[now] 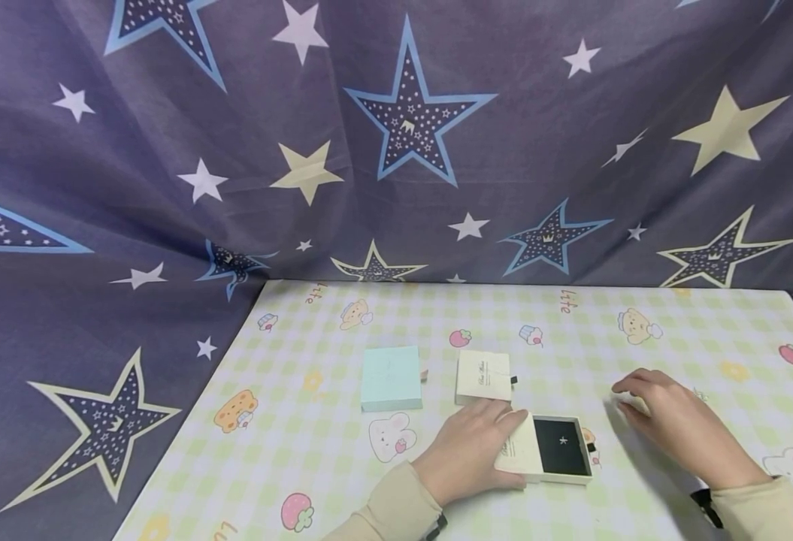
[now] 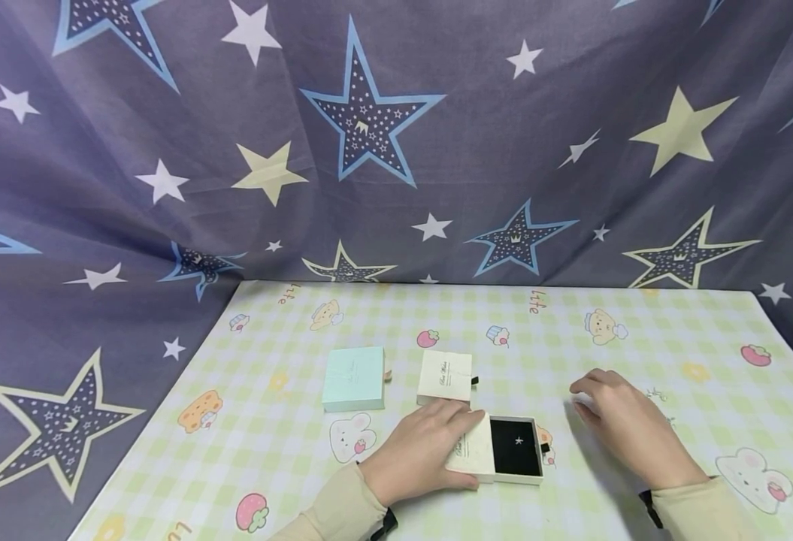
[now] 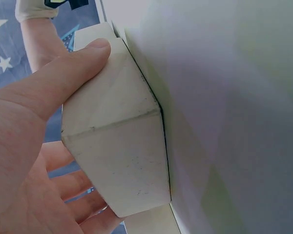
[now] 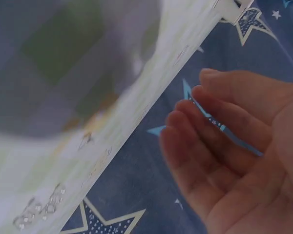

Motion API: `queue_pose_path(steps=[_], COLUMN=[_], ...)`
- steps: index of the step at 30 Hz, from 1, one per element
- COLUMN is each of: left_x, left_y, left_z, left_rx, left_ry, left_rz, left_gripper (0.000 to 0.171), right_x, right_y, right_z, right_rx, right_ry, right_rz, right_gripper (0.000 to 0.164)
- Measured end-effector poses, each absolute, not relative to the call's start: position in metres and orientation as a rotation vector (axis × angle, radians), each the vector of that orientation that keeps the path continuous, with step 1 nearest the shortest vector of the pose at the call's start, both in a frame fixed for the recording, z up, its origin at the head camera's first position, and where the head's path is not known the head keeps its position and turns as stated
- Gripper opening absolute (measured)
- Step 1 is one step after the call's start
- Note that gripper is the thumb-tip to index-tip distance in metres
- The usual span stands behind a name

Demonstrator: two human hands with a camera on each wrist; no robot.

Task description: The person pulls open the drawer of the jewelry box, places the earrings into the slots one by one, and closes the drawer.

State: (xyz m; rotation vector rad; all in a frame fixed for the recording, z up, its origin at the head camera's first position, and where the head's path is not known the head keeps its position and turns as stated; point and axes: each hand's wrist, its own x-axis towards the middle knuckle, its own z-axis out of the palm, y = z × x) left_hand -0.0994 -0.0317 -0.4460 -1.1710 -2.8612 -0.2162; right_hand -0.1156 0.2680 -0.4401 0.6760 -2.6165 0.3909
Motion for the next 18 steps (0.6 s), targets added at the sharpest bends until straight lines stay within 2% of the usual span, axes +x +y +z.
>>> queue_pose_path(steps=[9,13,18], left_x=[-0.099,-0.099,-0.099], left_y=[-0.033,-0.033,-0.033], left_z=[-0.445,-0.445,-0.445], left_rx=[-1.169,-1.170,-1.172], left_ry=[-2.864,-2.872,-2.875], left_rz=[-0.219,-0.225,-0.216], left_gripper=[0.084,0.084,0.084], right_x=[-0.120,-0.122,-0.123], right_y=[0.284,0.288,0.292], right_z=[-0.448,-0.449,-0.450], right_rx=[0.595,0.562,0.541], right_ry=[-2.791,-2.846,-2.885], right_rz=[0.321,0.330,0.328], right_gripper=[0.031,0.028,0.015])
